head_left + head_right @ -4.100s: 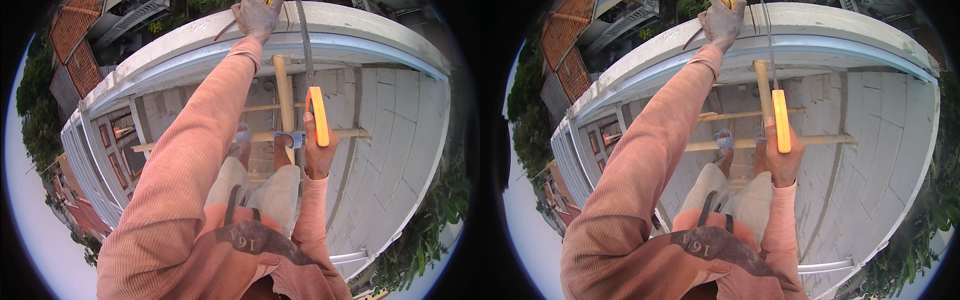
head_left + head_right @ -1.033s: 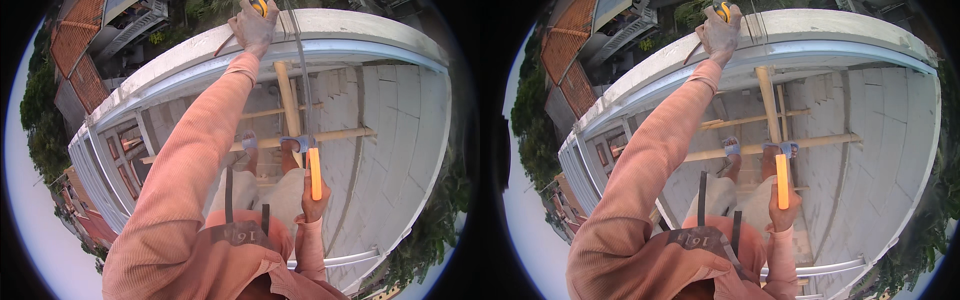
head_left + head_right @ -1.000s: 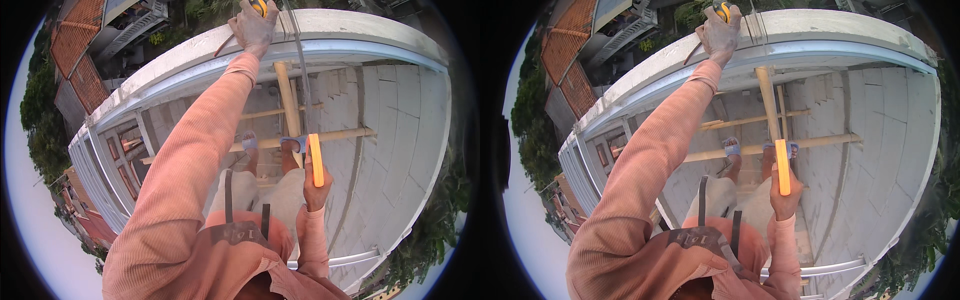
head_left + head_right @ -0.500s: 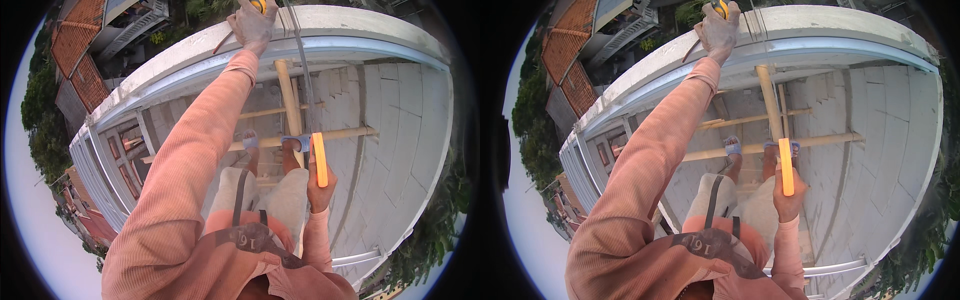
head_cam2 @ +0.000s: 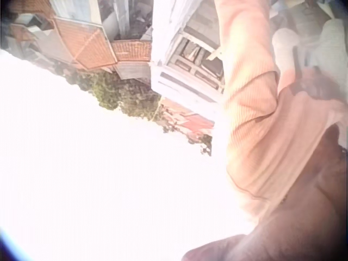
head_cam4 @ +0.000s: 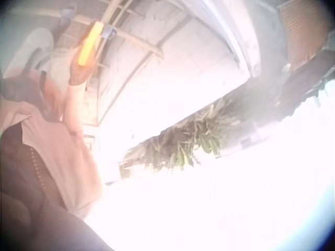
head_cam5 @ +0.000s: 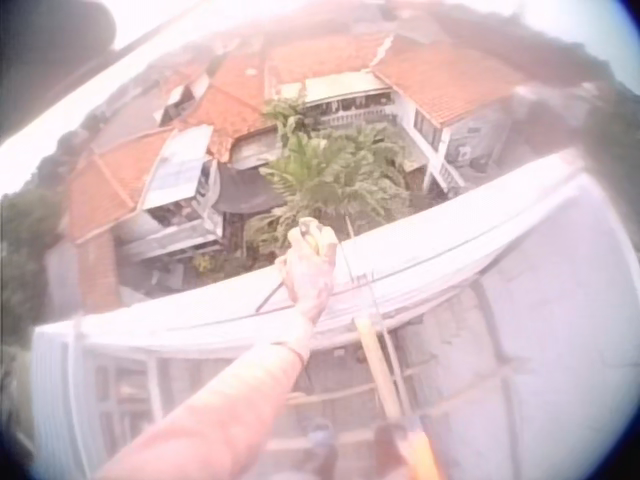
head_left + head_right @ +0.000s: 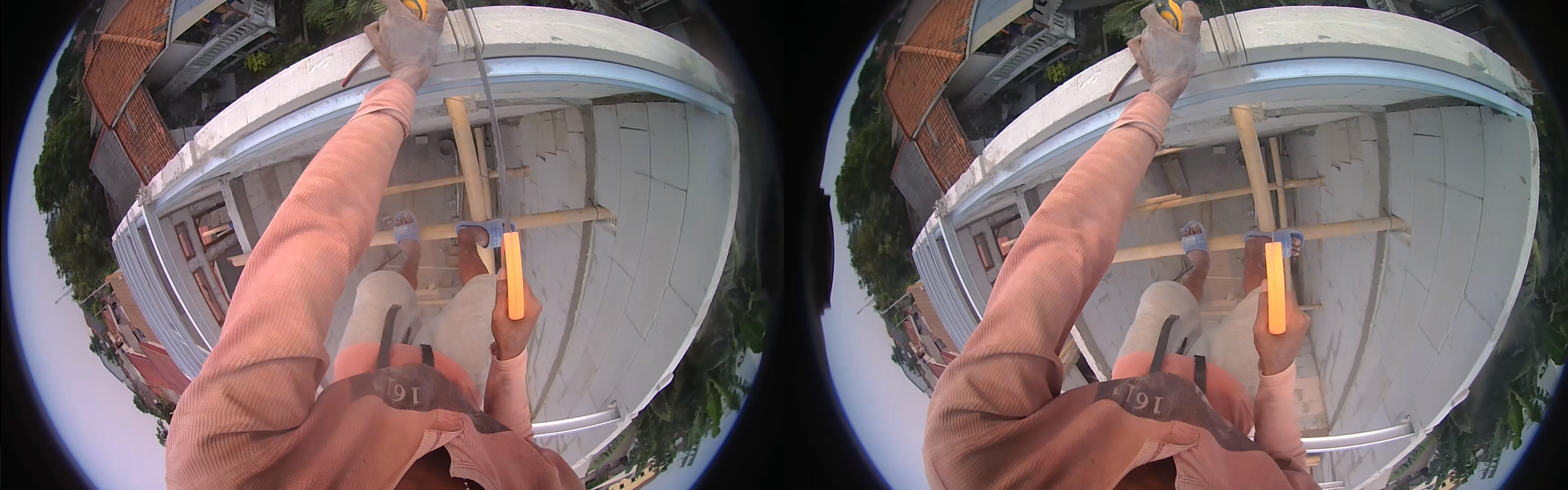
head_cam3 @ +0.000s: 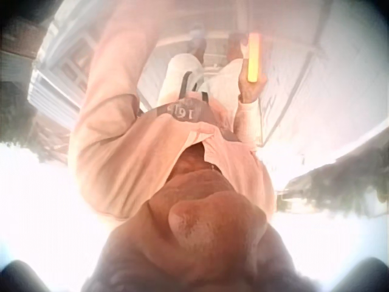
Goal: The person measures the top edge of a building wall with a tape measure and saws into the lightweight concrete block using a hand saw.
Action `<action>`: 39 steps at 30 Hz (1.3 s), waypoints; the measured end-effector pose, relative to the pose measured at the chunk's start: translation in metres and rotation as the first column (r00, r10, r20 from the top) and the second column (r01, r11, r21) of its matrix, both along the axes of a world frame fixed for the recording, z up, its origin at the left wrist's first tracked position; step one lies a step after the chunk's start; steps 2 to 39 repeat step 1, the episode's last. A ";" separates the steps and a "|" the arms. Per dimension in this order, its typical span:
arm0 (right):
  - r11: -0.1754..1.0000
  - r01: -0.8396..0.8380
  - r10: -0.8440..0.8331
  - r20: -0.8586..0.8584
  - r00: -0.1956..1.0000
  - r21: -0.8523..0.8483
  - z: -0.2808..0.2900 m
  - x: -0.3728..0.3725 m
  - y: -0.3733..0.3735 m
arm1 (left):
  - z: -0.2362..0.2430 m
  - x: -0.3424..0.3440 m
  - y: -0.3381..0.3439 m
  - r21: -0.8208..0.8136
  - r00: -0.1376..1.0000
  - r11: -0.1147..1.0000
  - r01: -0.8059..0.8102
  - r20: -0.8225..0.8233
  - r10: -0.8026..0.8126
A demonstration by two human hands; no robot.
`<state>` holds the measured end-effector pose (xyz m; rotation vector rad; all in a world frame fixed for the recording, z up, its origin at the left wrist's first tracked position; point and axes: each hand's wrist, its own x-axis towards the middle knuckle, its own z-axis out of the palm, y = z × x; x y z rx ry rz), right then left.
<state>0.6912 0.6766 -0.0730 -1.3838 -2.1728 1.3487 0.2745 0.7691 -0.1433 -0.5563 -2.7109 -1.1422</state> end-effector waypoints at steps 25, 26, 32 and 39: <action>0.999 0.022 -0.023 -0.021 1.000 -0.027 -0.010 -0.025 0.019 | -0.004 0.001 0.002 -0.239 0.995 0.968 0.080 -0.033 -0.091; 0.999 0.022 -0.023 -0.021 1.000 -0.027 -0.010 -0.025 0.019 | -0.004 0.001 0.002 -0.239 0.995 0.968 0.080 -0.033 -0.091; 0.999 0.022 -0.023 -0.021 1.000 -0.027 -0.010 -0.025 0.019 | -0.004 0.001 0.002 -0.239 0.995 0.968 0.080 -0.033 -0.091; 0.999 0.022 -0.023 -0.021 1.000 -0.027 -0.010 -0.025 0.019 | -0.004 0.001 0.002 -0.239 0.995 0.968 0.080 -0.033 -0.091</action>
